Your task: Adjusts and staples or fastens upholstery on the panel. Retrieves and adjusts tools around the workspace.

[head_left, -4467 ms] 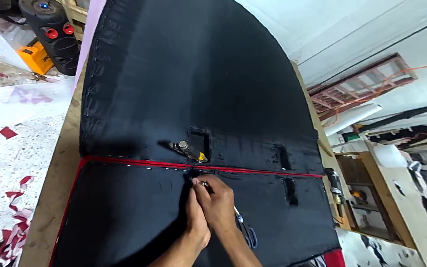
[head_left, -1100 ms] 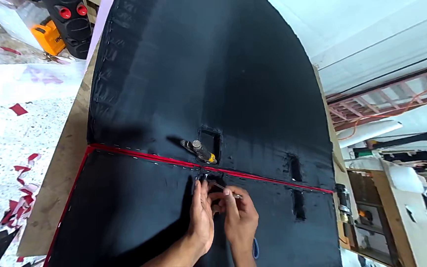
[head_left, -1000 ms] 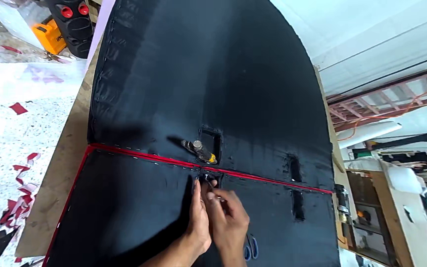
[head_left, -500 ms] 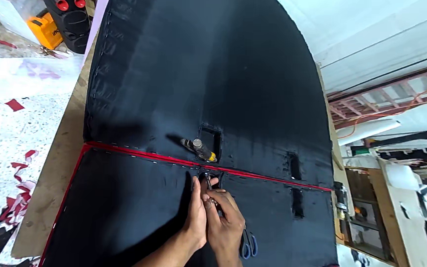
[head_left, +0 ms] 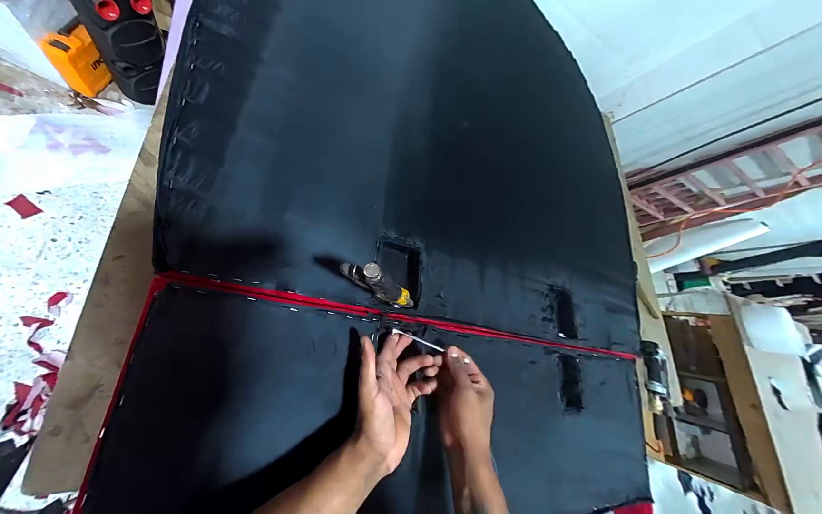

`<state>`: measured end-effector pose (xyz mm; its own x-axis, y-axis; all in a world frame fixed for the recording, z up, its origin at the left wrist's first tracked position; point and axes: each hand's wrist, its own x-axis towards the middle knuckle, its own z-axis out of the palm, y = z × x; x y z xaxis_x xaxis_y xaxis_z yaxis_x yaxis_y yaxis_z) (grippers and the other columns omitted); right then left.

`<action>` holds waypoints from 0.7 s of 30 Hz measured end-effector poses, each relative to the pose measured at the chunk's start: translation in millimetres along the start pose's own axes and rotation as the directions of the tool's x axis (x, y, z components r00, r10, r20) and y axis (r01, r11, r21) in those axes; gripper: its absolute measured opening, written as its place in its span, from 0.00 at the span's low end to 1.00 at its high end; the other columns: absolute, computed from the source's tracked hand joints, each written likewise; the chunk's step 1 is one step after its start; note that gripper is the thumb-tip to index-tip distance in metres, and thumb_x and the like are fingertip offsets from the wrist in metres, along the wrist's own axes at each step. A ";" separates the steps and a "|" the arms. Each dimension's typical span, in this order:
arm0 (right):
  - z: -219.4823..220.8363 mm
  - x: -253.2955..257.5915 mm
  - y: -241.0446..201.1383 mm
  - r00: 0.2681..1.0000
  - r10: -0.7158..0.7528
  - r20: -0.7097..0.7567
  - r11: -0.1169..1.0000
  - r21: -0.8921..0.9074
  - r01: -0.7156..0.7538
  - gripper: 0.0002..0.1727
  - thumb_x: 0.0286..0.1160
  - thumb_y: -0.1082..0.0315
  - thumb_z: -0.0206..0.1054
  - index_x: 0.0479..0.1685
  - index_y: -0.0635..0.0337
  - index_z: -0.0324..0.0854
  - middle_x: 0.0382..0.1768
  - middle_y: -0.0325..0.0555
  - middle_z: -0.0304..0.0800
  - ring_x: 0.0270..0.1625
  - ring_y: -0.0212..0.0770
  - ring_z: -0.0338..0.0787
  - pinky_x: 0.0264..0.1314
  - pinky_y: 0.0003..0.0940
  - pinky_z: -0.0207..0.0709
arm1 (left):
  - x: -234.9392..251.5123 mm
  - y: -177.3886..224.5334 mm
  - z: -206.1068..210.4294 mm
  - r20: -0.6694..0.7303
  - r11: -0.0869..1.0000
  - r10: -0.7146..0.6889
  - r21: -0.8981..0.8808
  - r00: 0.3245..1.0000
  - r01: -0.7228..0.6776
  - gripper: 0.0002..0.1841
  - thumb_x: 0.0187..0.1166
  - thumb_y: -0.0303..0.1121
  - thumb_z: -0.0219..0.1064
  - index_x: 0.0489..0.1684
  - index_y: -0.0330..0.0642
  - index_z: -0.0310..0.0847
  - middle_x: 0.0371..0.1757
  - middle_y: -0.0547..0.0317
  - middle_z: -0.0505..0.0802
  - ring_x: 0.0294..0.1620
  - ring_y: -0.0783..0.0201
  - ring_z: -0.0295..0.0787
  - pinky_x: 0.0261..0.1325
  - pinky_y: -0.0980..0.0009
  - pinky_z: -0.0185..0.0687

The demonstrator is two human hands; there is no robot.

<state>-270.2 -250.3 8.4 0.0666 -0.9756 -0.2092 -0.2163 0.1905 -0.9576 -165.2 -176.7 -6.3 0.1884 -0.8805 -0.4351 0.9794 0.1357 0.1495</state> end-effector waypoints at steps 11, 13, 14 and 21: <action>-4.6 -6.5 3.1 0.999 0.012 0.032 0.997 0.073 -0.014 0.15 0.92 0.68 0.49 0.50 0.70 0.79 0.28 0.52 0.91 0.23 0.37 0.88 0.24 0.31 0.84 | -16.5 -10.5 0.0 -0.024 0.995 0.056 0.089 0.998 -0.054 0.41 0.92 0.60 0.28 0.90 0.33 0.51 0.79 0.37 0.77 0.55 0.52 0.90 0.50 0.61 0.89; 1.9 -14.9 -5.6 0.988 -0.129 0.082 0.991 -0.034 0.132 0.13 0.90 0.69 0.54 0.51 0.71 0.80 0.32 0.56 0.93 0.25 0.42 0.90 0.25 0.34 0.86 | -12.2 -8.3 -0.4 -0.023 0.992 0.084 0.100 0.996 -0.081 0.42 0.91 0.62 0.28 0.91 0.35 0.52 0.83 0.39 0.74 0.55 0.54 0.89 0.46 0.63 0.88; 6.6 -20.7 -9.9 0.970 -0.220 0.103 0.966 -0.114 0.231 0.12 0.88 0.69 0.57 0.51 0.71 0.81 0.33 0.55 0.92 0.25 0.43 0.89 0.24 0.34 0.86 | -10.0 -7.8 0.4 -0.036 0.990 0.094 0.110 0.995 -0.090 0.42 0.90 0.63 0.29 0.91 0.36 0.53 0.84 0.41 0.73 0.57 0.55 0.87 0.48 0.63 0.86; 53.7 -50.2 -29.1 0.828 -0.459 0.323 0.689 -0.458 0.561 0.11 0.77 0.61 0.72 0.49 0.56 0.93 0.46 0.38 0.95 0.47 0.33 0.94 0.50 0.32 0.92 | -12.3 5.0 5.3 -0.107 0.999 0.044 -0.016 0.993 -0.046 0.37 0.92 0.61 0.34 0.81 0.42 0.72 0.77 0.52 0.84 0.76 0.58 0.80 0.76 0.58 0.78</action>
<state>-214.9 -201.0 36.1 0.4688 -0.8597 0.2029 -0.5577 -0.4662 -0.6868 -163.0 -167.6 4.6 0.2381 -0.8199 -0.5207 0.9707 0.1837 0.1548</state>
